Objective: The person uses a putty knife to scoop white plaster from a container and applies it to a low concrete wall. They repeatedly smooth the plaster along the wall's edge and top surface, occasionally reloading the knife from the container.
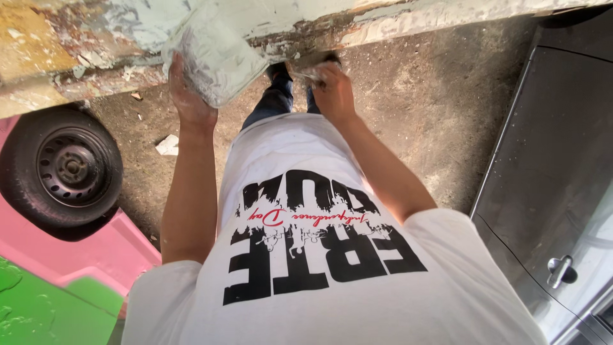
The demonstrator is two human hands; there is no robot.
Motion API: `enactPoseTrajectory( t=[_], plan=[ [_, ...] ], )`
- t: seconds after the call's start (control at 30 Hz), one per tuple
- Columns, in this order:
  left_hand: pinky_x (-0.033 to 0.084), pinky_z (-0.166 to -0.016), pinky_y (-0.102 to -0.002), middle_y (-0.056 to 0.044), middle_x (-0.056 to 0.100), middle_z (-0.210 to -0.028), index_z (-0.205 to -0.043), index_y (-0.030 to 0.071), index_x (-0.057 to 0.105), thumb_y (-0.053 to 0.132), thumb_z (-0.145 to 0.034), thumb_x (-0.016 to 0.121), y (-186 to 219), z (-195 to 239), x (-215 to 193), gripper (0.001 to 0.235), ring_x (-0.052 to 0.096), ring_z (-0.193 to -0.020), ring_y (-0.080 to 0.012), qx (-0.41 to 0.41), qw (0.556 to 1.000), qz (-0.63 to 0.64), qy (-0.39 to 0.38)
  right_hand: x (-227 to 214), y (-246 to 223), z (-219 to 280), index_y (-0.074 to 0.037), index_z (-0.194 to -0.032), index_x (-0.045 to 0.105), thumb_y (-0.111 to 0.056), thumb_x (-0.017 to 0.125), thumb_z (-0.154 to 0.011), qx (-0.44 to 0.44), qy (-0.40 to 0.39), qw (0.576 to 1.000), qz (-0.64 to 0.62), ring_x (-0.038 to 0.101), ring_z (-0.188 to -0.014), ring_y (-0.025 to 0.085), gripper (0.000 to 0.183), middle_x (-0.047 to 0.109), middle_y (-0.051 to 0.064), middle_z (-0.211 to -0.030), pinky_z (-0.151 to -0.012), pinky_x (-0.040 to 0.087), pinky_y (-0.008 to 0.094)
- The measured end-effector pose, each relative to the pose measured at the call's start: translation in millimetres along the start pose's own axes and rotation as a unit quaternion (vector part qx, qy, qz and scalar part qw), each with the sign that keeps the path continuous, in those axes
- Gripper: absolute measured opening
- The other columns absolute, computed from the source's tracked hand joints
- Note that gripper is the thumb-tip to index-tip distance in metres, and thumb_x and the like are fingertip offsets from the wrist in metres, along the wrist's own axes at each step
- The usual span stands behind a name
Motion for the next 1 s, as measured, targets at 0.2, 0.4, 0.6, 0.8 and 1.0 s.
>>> enactPoseTrajectory(
  t=[0.2,0.4,0.6,0.8,1.0],
  plan=[
    [0.043,-0.129,-0.046,-0.012,0.051,-0.157,-0.156,0.002,0.041,0.036,-0.111,0.046,-6.6,-4.2,-12.7,0.057,0.052,-0.147,-0.0291,-0.002,0.999,0.035,-0.012,2.8,-2.4,-72.7,-0.003,-0.098,0.075,0.011,0.069,-0.096,-0.138,-0.044,0.986,0.081,0.072,-0.091,0.024,0.015,0.069,0.010,-0.105,-0.073,0.064,0.031],
    [0.043,-0.127,-0.045,-0.012,0.053,-0.154,-0.153,0.002,0.045,0.038,-0.109,0.048,-1.1,0.5,-19.6,0.057,0.052,-0.146,-0.0287,-0.001,0.998,0.057,0.001,-22.4,-15.2,-93.4,0.003,-0.097,0.074,0.014,0.071,-0.080,-0.201,-0.017,0.974,0.099,0.070,-0.093,0.028,0.021,0.070,0.012,-0.103,-0.080,0.064,0.037],
    [0.043,-0.126,-0.045,-0.011,0.053,-0.153,-0.152,0.002,0.047,0.036,-0.108,0.048,5.1,-7.7,-1.1,0.056,0.051,-0.145,-0.0285,-0.014,0.998,0.064,-0.008,-18.5,-12.7,-73.0,-0.003,-0.109,0.079,0.023,0.060,-0.089,-0.170,0.042,0.985,0.004,0.070,-0.104,0.026,0.038,0.071,0.013,-0.114,-0.081,0.062,0.027],
    [0.042,-0.123,-0.045,-0.014,0.052,-0.154,-0.152,-0.001,0.046,0.037,-0.107,0.050,0.3,-24.9,31.6,0.058,0.052,-0.143,-0.0295,-0.031,0.998,0.017,-0.054,5.4,-2.8,-24.4,-0.009,-0.116,0.076,0.004,0.071,-0.069,-0.182,-0.031,0.974,0.128,0.063,-0.105,0.031,0.049,0.064,0.010,-0.105,-0.091,0.056,0.039],
    [0.038,-0.122,-0.044,-0.013,0.052,-0.153,-0.149,-0.004,0.046,0.034,-0.107,0.050,-20.9,-44.5,67.4,0.057,0.049,-0.143,-0.0286,-0.040,0.995,-0.012,-0.087,-23.7,-7.2,-5.6,-0.013,-0.117,0.076,0.000,0.074,-0.077,-0.074,0.105,0.989,0.068,0.068,-0.091,0.033,0.042,0.070,0.010,-0.110,-0.079,0.058,0.043]
  ],
)
Point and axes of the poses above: each hand's wrist, its own z-axis away from the middle knuckle, its own x-axis out of the palm, y = z × x, the point moved 3 cm from there along -z, towards the middle knuckle
